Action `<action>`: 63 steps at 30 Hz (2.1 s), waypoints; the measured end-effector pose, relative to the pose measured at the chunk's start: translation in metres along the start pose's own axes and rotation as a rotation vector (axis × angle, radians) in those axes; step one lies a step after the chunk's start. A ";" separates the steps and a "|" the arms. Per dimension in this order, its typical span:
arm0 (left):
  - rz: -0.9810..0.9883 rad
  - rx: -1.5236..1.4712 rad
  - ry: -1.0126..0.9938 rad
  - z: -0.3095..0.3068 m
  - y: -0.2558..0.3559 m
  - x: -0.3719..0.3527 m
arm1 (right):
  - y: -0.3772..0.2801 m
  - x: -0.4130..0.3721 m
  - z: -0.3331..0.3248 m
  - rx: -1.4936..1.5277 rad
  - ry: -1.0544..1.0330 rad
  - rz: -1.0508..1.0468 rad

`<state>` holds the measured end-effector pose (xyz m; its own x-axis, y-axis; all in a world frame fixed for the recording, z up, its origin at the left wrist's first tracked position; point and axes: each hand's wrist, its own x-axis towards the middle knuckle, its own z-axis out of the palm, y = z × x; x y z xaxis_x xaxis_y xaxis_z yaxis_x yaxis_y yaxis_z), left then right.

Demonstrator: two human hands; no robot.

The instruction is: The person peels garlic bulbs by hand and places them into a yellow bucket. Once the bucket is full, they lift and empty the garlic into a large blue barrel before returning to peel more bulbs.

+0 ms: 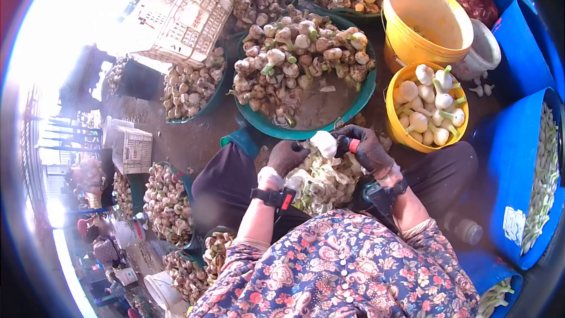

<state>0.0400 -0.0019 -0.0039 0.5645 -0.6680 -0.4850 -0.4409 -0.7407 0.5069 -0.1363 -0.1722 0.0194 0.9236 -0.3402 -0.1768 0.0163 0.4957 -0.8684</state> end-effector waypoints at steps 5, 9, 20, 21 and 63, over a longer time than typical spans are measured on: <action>0.148 -1.187 -0.112 -0.023 0.047 -0.028 | -0.006 -0.004 -0.008 0.126 -0.076 0.155; 0.329 -1.043 -0.121 -0.019 0.064 -0.030 | 0.016 0.002 -0.014 -0.251 -0.218 -0.064; 0.307 -1.226 -0.048 -0.008 0.075 -0.060 | 0.082 0.011 -0.046 0.075 -0.032 -0.004; 0.262 -1.141 -0.152 -0.010 0.075 -0.065 | 0.081 0.013 -0.048 0.154 0.002 0.013; 0.557 -0.373 0.024 0.021 0.087 -0.018 | 0.021 0.016 -0.046 -0.392 0.016 0.066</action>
<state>-0.0237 -0.0558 0.0340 0.3402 -0.9381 -0.0656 -0.4024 -0.2082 0.8915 -0.1388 -0.2037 -0.0227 0.9117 -0.3317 -0.2423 -0.1929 0.1751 -0.9655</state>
